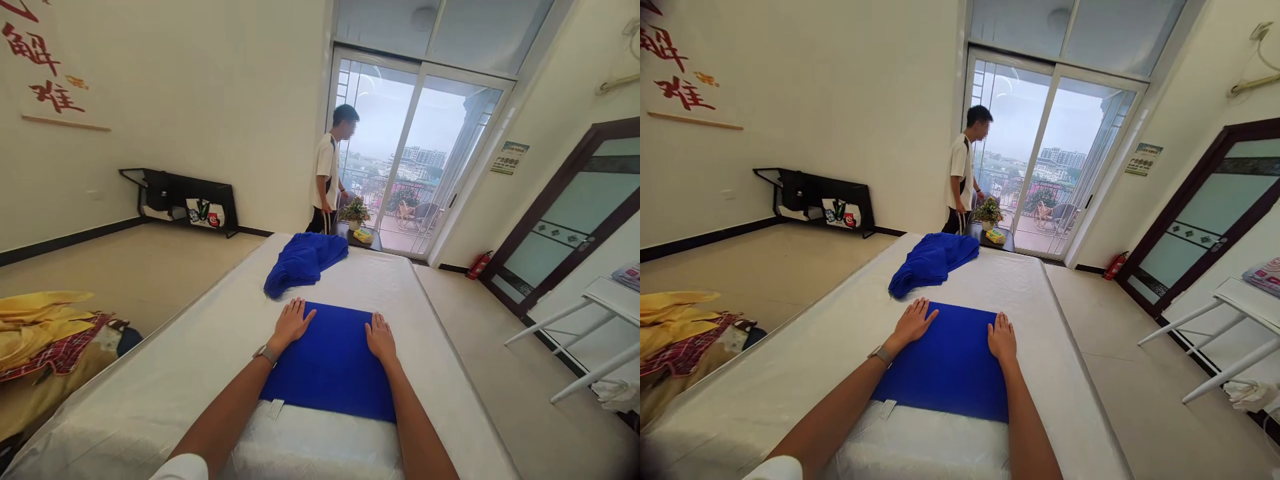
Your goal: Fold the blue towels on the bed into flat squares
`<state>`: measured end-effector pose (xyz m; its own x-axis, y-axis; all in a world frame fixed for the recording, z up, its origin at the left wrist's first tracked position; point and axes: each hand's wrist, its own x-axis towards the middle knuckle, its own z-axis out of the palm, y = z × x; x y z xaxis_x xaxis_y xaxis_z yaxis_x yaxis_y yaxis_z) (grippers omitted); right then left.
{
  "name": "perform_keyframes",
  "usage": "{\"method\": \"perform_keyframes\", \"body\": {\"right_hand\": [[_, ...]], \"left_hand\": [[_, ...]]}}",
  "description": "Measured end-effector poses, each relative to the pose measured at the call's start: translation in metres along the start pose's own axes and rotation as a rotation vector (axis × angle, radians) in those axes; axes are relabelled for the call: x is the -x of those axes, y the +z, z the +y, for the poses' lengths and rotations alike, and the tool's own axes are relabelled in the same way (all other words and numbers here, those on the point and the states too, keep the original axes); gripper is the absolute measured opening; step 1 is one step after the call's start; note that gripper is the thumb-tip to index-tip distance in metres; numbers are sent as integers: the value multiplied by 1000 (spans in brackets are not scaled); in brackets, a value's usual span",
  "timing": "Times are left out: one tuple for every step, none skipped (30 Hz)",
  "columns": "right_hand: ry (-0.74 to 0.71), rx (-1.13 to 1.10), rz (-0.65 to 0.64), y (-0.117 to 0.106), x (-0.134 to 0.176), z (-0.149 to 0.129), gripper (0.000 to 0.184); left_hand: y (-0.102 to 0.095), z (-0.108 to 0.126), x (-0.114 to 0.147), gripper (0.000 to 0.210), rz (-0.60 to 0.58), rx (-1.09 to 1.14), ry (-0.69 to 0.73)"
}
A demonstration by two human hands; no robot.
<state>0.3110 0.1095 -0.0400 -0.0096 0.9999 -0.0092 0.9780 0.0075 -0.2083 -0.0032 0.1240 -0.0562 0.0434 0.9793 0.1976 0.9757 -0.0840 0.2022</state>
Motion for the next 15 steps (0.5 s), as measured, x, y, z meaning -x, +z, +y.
{"method": "perform_keyframes", "body": {"right_hand": [[3,10,0,0,0,0,68],[4,19,-1,0,0,0,68],[6,26,-3,0,-1,0,67],[6,32,-4,0,-1,0,67],[6,38,-5,-1,0,0,67],[6,45,-6,-2,0,-1,67],[7,56,-7,-4,1,-2,67],[5,74,-4,-6,2,-4,67],[-4,98,7,-9,3,-6,67],[-22,126,24,-11,3,-8,66],[-46,154,44,-14,4,-10,66],[-70,178,61,-16,5,-12,65],[-89,193,72,-17,5,-14,64],[-98,195,69,-18,5,-15,64],[-94,185,53,-18,5,-16,65]], "left_hand": [[0,2,0,89,3,13,-11],[0,3,1,89,6,25,-19],[-1,4,1,89,9,35,-20],[-2,5,0,89,12,44,-17],[-2,5,0,88,12,52,-13],[-3,5,0,88,10,62,-8],[-3,4,0,87,9,72,-4],[-3,3,0,86,8,81,-1],[-3,2,0,85,9,90,2],[-3,2,0,84,10,96,4],[-3,1,0,84,10,99,5],[-3,1,0,83,8,100,4],[-3,1,0,84,6,98,2],[-2,1,0,84,4,95,1],[-2,1,0,85,2,92,-1]]}}
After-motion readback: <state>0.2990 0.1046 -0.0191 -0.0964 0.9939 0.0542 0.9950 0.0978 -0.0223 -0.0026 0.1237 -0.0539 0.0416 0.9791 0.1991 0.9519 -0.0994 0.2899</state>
